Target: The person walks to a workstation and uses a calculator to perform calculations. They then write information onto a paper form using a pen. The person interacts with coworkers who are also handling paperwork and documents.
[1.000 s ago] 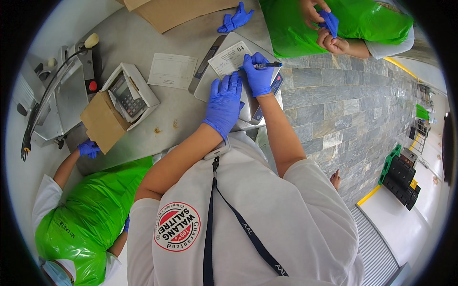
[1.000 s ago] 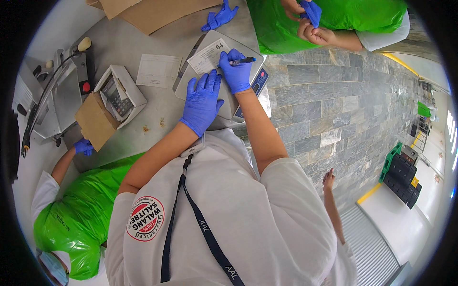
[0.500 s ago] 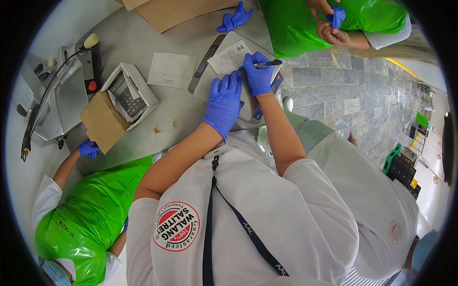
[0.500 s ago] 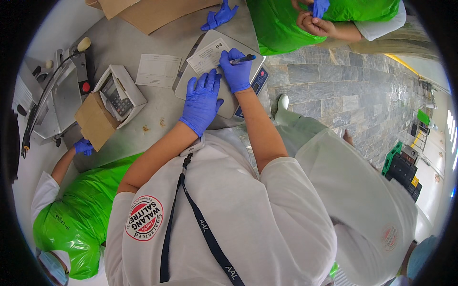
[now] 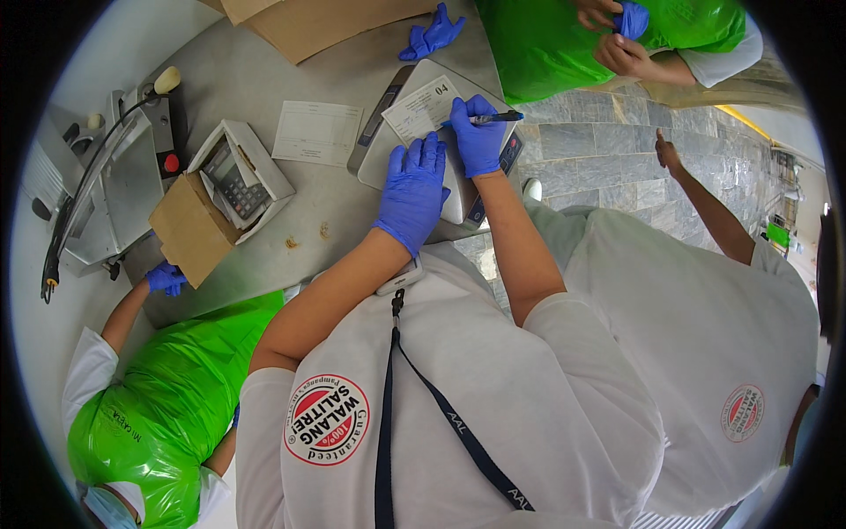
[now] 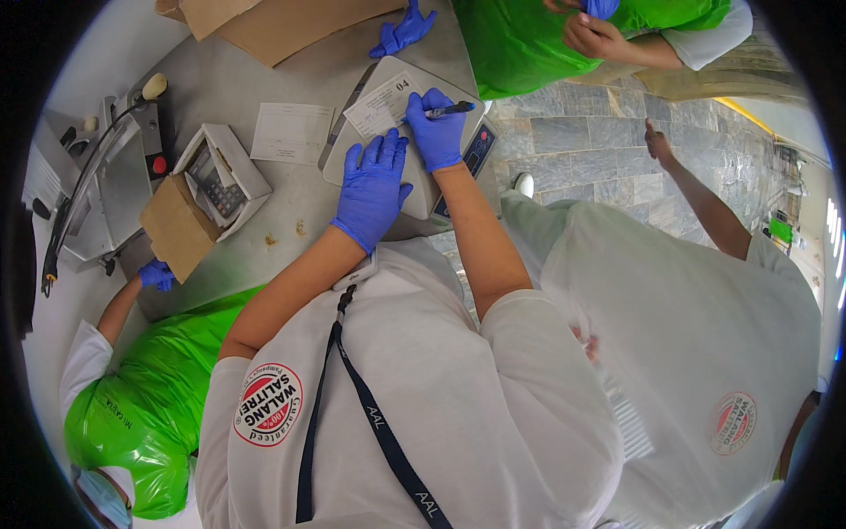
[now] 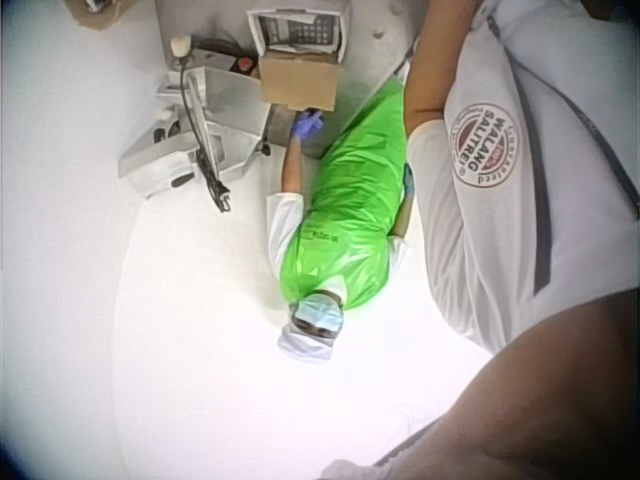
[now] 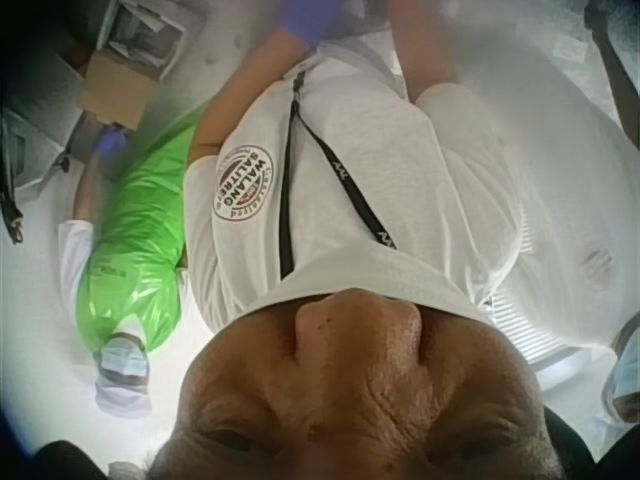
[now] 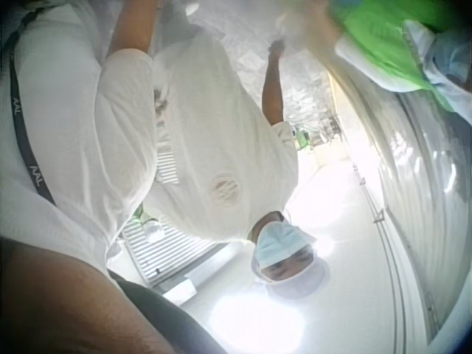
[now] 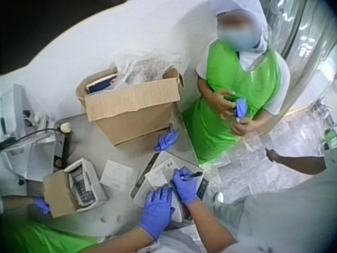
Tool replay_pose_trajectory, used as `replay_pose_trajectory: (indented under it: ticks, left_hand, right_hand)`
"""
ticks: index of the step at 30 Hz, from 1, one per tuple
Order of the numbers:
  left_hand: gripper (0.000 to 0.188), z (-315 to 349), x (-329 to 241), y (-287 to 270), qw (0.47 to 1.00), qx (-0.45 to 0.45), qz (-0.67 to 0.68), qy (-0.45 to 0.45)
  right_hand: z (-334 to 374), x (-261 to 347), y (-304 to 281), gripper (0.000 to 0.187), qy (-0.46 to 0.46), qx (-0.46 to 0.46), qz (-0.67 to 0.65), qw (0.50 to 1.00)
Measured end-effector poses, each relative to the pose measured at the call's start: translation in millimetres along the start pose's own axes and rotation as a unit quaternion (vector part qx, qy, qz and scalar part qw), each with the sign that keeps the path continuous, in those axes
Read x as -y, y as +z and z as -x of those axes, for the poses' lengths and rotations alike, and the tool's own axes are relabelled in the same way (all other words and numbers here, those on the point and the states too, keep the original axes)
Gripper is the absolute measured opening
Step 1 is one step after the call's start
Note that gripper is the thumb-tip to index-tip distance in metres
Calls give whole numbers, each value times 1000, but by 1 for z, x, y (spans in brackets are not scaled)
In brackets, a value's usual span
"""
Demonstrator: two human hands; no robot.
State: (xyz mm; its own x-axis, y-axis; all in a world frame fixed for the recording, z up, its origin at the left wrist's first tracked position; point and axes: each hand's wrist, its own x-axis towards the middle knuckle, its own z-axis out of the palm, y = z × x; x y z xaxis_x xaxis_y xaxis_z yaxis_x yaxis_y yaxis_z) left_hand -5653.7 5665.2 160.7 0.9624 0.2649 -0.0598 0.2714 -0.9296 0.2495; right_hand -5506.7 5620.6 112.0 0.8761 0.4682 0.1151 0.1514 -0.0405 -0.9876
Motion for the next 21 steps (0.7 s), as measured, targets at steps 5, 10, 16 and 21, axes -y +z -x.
replay_pose_trajectory:
  ticks: [5,10,16,21]
  left_hand:
    - [72,0,1,1,1000,3,5,-1]
    - [73,-1,1,-1,1000,11,-2,-3]
    - [73,0,0,0,1000,13,-9,0]
    - [72,0,0,2,1000,14,-11,1]
  right_hand:
    - [0,-3,0,34,-13,2,13,1000]
    - [0,-1,2,34,-35,4,21,999]
    - [0,-2,1,35,-39,-3,36,999]
    - [-1,-4,1,34,-33,-10,43,998]
